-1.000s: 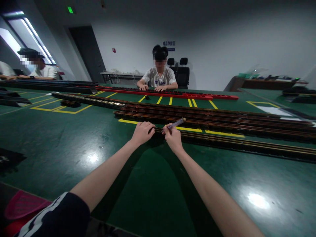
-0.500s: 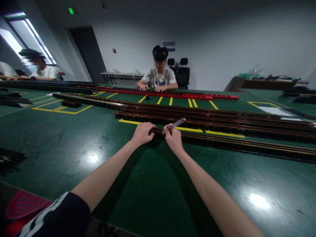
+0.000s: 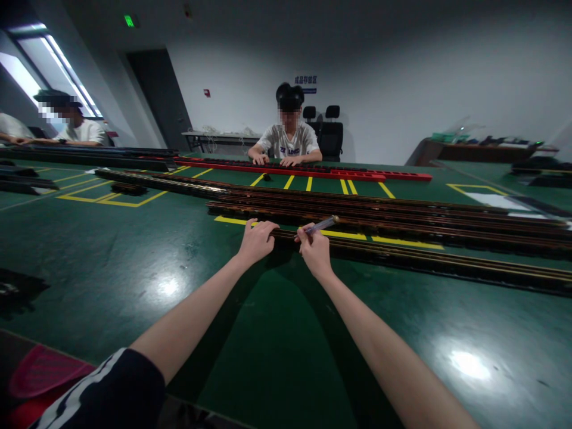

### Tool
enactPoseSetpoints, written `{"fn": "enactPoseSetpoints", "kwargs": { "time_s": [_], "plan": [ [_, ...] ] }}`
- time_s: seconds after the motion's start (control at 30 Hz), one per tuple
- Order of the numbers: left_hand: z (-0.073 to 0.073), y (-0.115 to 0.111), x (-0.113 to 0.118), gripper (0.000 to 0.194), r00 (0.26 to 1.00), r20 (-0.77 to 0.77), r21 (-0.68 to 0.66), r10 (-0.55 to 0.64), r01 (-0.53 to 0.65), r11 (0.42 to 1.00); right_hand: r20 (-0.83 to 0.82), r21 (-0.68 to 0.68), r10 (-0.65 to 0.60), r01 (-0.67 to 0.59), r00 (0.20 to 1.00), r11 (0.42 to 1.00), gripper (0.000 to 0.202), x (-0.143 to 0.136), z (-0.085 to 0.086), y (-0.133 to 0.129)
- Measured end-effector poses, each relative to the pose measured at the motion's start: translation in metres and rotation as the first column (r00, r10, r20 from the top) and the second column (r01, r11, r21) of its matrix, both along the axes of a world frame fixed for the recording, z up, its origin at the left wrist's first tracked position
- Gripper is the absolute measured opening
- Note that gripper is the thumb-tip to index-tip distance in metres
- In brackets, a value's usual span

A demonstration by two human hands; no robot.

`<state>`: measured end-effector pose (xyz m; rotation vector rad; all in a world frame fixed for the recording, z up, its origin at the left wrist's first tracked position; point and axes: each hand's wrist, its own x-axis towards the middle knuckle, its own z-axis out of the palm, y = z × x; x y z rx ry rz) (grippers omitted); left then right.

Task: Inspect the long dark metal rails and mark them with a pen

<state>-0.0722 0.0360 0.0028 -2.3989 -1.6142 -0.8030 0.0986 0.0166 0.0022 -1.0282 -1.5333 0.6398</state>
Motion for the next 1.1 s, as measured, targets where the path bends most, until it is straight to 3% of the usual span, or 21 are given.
{"fn": "enactPoseSetpoints", "kwargs": {
  "time_s": [0.23,0.5,1.1],
  "plan": [
    [0.0032,-0.0021,0.0037,0.044,0.998,-0.03,-0.038,-0.061,0.06,0.997,-0.001,-0.012,-0.026,0.026,1.0,1.0,0.045,-0.0005,0.0003,0.0013],
    [0.0068,-0.0018,0.0022,0.041,0.997,-0.015,-0.105,-0.077,0.075,0.992,-0.056,-0.016,-0.144,0.143,0.988,0.99,0.043,0.0016,-0.0014,0.0002],
    [0.0013,0.001,0.0013,0.031,0.993,-0.088,-0.022,-0.08,0.079,0.997,0.037,0.025,-0.113,0.112,0.993,0.993,0.039,0.0021,-0.0004,0.0012]
  ]
}}
